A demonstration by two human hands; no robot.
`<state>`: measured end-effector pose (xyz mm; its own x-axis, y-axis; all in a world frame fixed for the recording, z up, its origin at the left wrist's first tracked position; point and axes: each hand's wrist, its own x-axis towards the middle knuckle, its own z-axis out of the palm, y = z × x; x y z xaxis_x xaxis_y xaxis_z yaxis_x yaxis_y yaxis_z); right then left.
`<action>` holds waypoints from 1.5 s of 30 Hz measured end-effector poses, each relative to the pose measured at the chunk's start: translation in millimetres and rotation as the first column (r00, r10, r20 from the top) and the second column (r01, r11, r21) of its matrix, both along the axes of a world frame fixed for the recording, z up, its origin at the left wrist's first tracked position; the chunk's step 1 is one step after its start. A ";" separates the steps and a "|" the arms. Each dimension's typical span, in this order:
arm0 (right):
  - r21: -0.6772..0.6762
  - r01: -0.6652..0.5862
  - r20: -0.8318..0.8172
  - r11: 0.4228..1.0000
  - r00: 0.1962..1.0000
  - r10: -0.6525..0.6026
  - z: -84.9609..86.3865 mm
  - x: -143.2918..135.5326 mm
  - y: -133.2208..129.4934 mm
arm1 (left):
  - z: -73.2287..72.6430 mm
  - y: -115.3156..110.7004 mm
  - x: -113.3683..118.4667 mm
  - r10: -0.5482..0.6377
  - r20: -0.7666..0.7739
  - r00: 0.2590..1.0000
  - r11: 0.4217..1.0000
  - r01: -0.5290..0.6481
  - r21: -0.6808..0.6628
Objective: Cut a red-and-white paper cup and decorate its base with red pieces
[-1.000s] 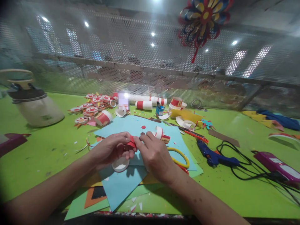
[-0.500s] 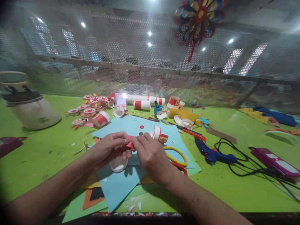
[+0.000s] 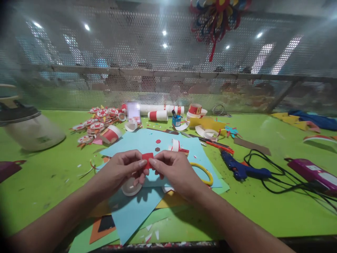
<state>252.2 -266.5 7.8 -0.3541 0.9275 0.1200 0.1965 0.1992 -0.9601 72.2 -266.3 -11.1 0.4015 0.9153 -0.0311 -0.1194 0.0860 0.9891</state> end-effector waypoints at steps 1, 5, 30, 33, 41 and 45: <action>-0.022 -0.003 -0.021 1.000 1.000 0.003 -0.5 -0.3 -0.5 | 0.7 -0.8 0.4 -0.003 -0.006 1.000 1.000 0.003 -0.008; -0.077 -0.012 -0.078 0.997 0.997 0.006 -4.3 -1.4 -1.5 | 3.2 -3.7 2.2 -0.008 0.018 1.000 0.999 0.009 -0.047; -0.087 0.065 -0.180 0.994 0.980 -0.080 -16.4 -13.4 -8.8 | 6.2 -8.1 7.6 0.030 0.085 0.996 0.999 -0.028 -0.025; -0.058 0.075 -0.168 0.996 0.982 -0.083 -15.5 -12.9 -7.7 | 5.0 -8.1 7.7 0.045 0.068 0.997 0.999 -0.043 -0.028; -0.061 -0.003 -0.159 0.998 0.987 -0.007 -6.2 -1.9 -1.9 | 3.3 -8.1 5.1 0.015 0.031 0.999 1.000 -0.014 -0.013; -0.084 -0.032 -0.197 0.996 0.980 0.015 -6.7 1.8 1.5 | 4.0 -8.8 4.3 -0.022 0.020 1.000 0.999 0.023 -0.037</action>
<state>254.0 -265.0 1.1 -0.3535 0.9291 0.1088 -0.0009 0.1160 -0.9933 76.5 -275.1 -7.1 0.4229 0.9044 -0.0564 -0.1367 0.1252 0.9827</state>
